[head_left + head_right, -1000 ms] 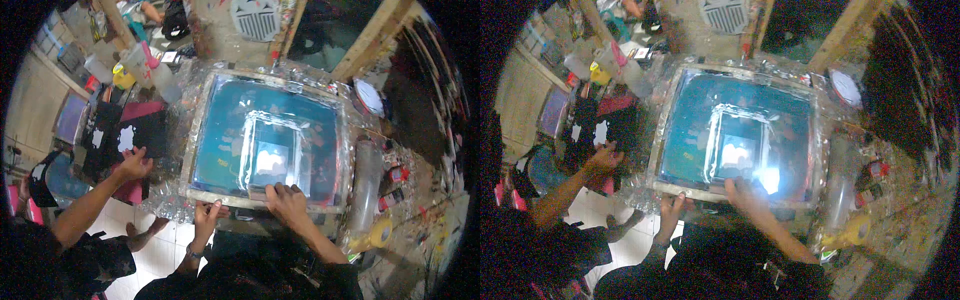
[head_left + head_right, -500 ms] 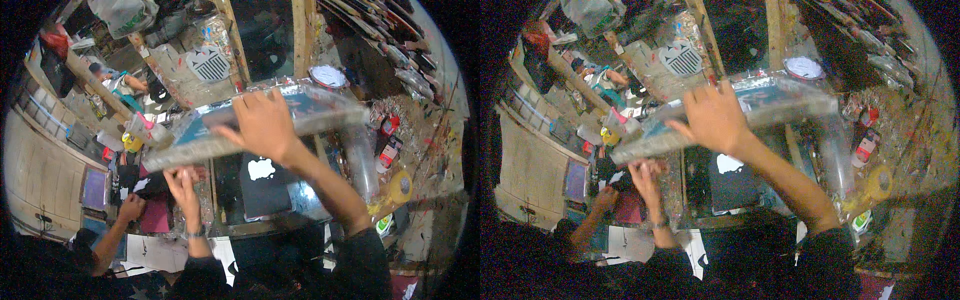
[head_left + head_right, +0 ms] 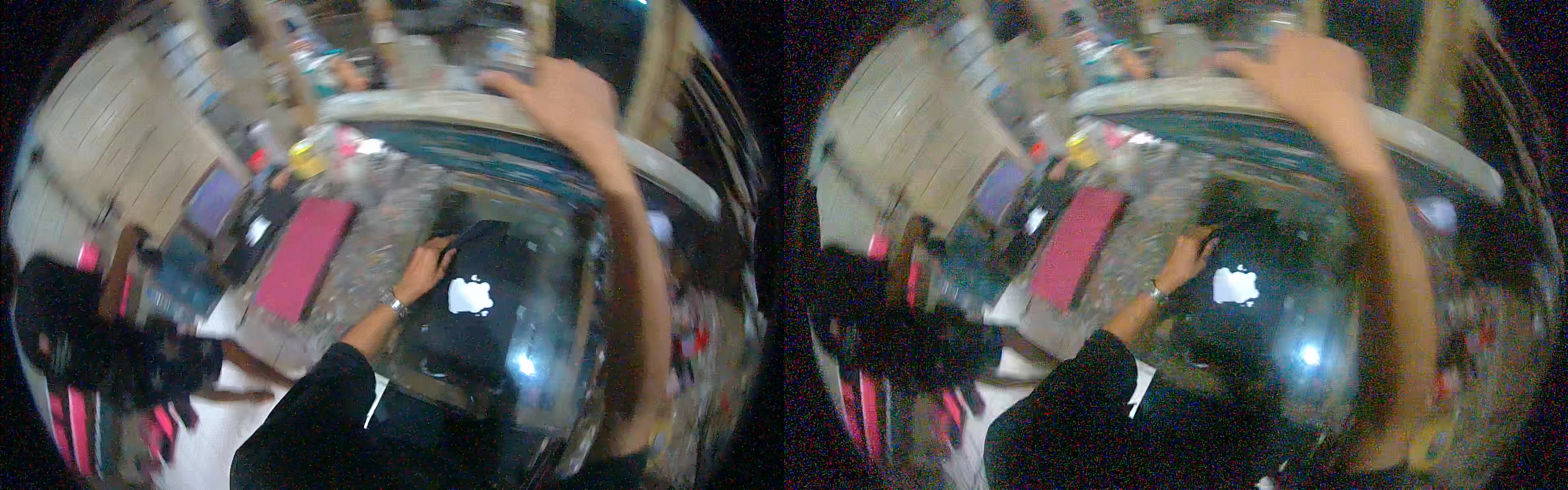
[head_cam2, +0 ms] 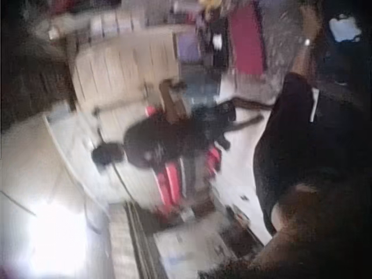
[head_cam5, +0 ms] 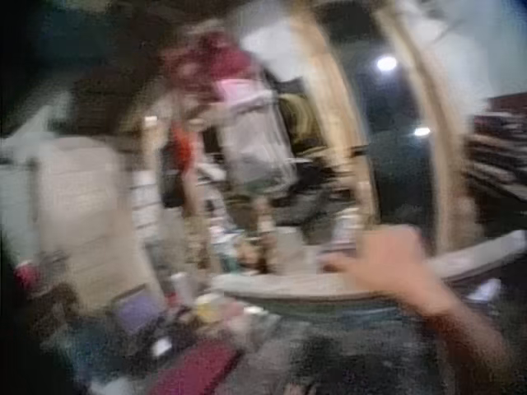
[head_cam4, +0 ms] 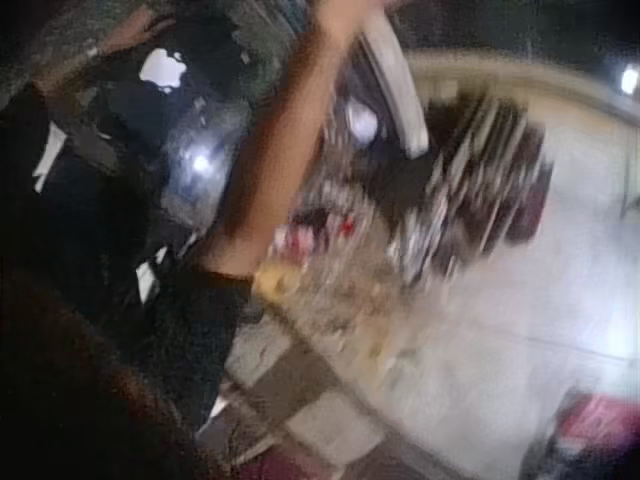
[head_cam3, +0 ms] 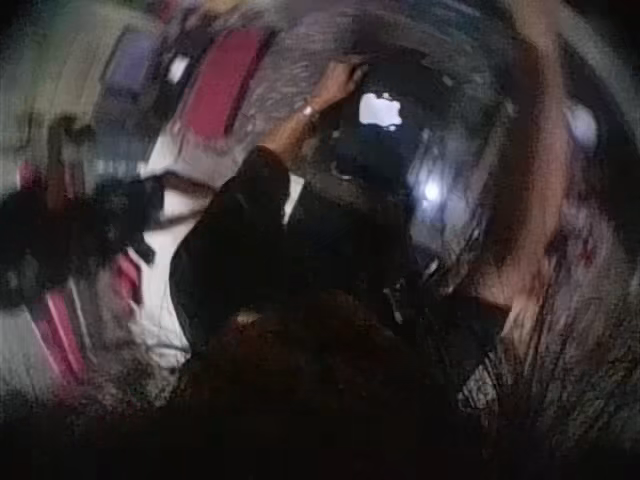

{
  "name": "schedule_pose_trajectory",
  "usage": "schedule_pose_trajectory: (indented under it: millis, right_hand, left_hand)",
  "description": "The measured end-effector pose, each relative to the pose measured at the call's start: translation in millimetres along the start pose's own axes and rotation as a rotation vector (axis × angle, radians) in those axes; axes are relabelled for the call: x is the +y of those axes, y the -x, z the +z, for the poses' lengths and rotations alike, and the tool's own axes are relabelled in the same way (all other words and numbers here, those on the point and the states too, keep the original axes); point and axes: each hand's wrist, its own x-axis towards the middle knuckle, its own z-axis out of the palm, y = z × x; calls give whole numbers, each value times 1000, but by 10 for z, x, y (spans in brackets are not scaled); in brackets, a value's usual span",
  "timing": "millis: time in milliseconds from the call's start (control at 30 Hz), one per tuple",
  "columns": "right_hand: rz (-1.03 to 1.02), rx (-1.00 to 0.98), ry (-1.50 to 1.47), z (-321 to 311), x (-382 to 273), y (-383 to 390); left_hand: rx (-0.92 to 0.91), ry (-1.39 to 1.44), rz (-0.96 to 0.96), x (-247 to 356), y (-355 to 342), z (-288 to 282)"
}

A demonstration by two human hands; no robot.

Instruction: The person operates a manual screen printing press to apply white ink onto a series of t-shirts. They repeatedly pull a squeegee across the screen, lift the frame to reveal the printed shirt, and place a new shirt into position for the next cycle.

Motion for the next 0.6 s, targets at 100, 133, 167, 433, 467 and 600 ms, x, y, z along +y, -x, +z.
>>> schedule_pose_trajectory:
  millis: [100, 133, 167, 433, 467, 600]
  right_hand:
    - [84, -59, 63, 28, 63, -94]
    - [96, -88, 76, 29, -61, -89]
    - [65, -5, 87, 15, -94, -154]
    - [-21, -9, 64, 185, 331, -216]
    - [-54, 18, 40, 240, 276, -226]
    - [2, 13, 143, 249, 63, -34]
  left_hand:
    - [490, 193, -296, -220, 573, -775]
    - [764, 146, -286, -375, 915, -1138]
    - [945, 219, -295, -561, 1054, -1458]
    - [1083, -423, -229, -883, 1187, -2439]
    - [897, -195, -197, -686, 1210, -2140]
    - [-188, -98, 95, 240, 1605, -746]
